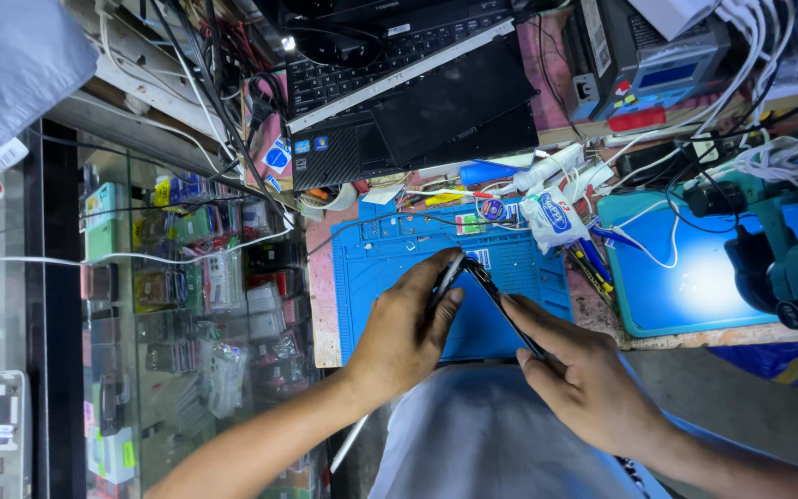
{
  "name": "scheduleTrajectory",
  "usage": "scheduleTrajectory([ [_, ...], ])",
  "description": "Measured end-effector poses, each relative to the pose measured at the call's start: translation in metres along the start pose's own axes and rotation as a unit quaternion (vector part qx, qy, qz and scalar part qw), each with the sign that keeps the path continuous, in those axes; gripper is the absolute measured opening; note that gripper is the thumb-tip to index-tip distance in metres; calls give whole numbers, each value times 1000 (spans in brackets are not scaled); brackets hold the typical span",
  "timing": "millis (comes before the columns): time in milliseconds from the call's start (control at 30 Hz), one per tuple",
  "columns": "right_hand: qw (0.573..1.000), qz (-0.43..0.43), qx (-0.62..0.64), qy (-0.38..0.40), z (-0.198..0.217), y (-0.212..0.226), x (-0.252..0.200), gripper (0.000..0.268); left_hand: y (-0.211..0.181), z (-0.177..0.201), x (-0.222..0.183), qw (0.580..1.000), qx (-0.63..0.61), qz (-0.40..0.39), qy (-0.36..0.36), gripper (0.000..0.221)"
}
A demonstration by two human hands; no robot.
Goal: The person disassembles the top half of a laptop, prying the bezel away from the screen by hand and using a thin tool to separate the internal components and wires.
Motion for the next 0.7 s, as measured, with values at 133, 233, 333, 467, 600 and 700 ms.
scheduleTrajectory([
  [133,999,-20,13,-26,-13,11,5,60,0,-1,0,999,-2,-36,-36,40],
  [233,999,-10,20,-46,-16,14,9,58,2,1,2,998,4,-42,-42,40],
  [333,1000,1,10,-27,-9,10,12,57,1,4,4,998,28,-37,-36,40],
  [467,987,-134,-12,88,5,-4,14,59,-6,9,12,998,61,-1,-28,41],
  [600,994,-85,-64,17,23,-21,41,25,-17,13,17,997,69,35,-25,40],
  [700,986,104,-57,-114,32,-21,64,20,-21,13,21,991,103,83,-25,37],
])
Point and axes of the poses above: each hand's wrist, its own x-axis towards the middle knuckle, its own z-axis out of the back of the hand, y = z × x, the point moved 1 cm from there along x, towards the middle knuckle, and after that the axes turned 9 degrees about -x, right-handed, at the moved point
